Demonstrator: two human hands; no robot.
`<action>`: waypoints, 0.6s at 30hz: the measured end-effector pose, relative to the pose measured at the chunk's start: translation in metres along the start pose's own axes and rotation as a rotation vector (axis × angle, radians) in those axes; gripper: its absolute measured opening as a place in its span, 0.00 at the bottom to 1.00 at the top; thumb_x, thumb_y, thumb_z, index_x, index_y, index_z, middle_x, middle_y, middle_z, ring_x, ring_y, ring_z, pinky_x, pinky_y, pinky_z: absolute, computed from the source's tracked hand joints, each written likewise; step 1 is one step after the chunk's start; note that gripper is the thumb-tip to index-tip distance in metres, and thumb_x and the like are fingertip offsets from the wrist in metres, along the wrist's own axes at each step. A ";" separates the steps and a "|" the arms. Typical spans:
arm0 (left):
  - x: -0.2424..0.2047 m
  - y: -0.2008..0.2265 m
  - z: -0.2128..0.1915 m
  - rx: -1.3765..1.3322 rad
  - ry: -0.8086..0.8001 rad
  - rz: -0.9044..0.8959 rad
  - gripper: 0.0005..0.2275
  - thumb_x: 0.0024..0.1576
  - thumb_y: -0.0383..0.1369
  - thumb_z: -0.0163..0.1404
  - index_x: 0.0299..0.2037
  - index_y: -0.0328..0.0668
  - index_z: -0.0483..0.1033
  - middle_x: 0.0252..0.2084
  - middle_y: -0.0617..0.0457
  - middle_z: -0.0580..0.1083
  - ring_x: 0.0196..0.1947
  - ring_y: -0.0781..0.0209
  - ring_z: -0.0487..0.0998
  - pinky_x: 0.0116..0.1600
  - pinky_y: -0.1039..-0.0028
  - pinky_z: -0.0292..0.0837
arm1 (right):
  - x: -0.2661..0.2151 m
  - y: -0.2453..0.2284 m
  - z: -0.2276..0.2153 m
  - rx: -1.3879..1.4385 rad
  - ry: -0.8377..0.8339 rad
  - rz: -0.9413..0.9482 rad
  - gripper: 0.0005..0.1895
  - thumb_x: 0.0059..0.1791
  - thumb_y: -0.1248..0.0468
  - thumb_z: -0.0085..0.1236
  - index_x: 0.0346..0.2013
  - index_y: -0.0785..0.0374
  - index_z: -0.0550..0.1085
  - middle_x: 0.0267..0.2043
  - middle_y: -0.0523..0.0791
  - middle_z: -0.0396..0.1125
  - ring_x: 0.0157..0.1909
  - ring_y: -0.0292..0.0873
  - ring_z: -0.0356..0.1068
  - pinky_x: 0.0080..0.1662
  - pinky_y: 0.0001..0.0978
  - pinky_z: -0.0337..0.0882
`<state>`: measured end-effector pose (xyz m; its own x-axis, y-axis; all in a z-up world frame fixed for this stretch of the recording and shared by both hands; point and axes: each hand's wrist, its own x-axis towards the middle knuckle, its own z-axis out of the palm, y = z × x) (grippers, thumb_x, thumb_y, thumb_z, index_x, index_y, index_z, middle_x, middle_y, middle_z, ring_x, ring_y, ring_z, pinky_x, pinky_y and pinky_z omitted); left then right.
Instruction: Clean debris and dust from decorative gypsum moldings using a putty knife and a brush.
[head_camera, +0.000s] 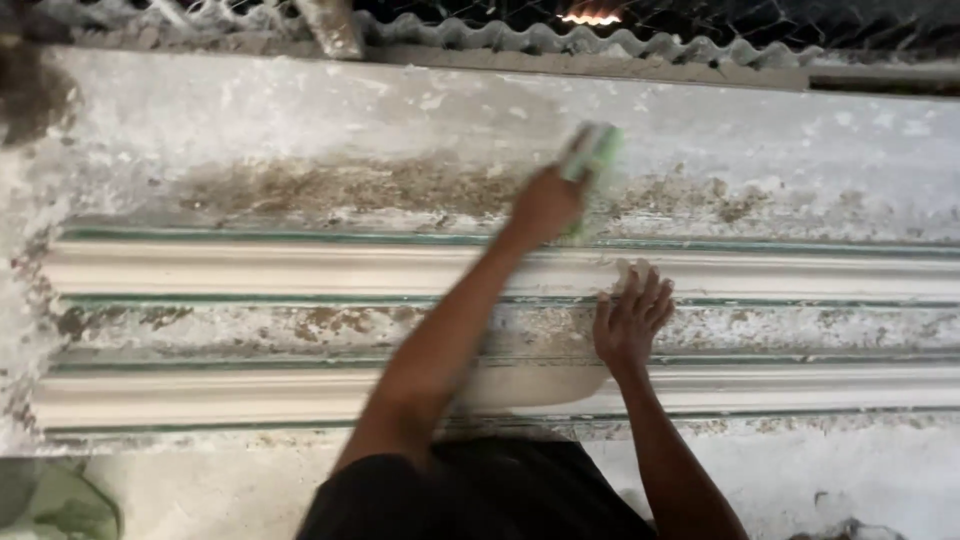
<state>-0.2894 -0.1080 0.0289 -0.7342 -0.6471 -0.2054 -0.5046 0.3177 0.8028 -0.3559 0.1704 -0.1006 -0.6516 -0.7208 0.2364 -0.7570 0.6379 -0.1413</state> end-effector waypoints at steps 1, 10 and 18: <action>0.011 -0.024 -0.011 -0.083 0.078 -0.024 0.15 0.63 0.53 0.39 0.51 0.57 0.61 0.31 0.45 0.76 0.31 0.44 0.77 0.37 0.53 0.72 | 0.001 -0.001 0.000 -0.017 0.010 -0.011 0.36 0.57 0.45 0.42 0.75 0.61 0.56 0.77 0.59 0.42 0.76 0.73 0.37 0.68 0.68 0.43; 0.018 -0.099 -0.070 0.297 0.615 -0.302 0.29 0.69 0.39 0.43 0.77 0.51 0.40 0.36 0.48 0.74 0.29 0.50 0.73 0.27 0.57 0.68 | 0.003 -0.004 -0.003 -0.021 0.029 -0.020 0.36 0.57 0.45 0.41 0.76 0.60 0.55 0.77 0.59 0.42 0.76 0.71 0.36 0.70 0.66 0.41; 0.054 0.021 0.096 0.104 0.013 0.094 0.34 0.64 0.42 0.42 0.79 0.60 0.37 0.53 0.42 0.79 0.46 0.32 0.82 0.49 0.44 0.79 | -0.004 0.004 0.013 -0.074 0.020 -0.018 0.38 0.54 0.47 0.48 0.75 0.61 0.56 0.77 0.61 0.43 0.77 0.73 0.38 0.69 0.68 0.43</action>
<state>-0.3828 -0.0700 -0.0190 -0.7745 -0.6202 -0.1243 -0.4790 0.4467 0.7556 -0.3570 0.1718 -0.1147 -0.6364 -0.7270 0.2577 -0.7622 0.6440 -0.0657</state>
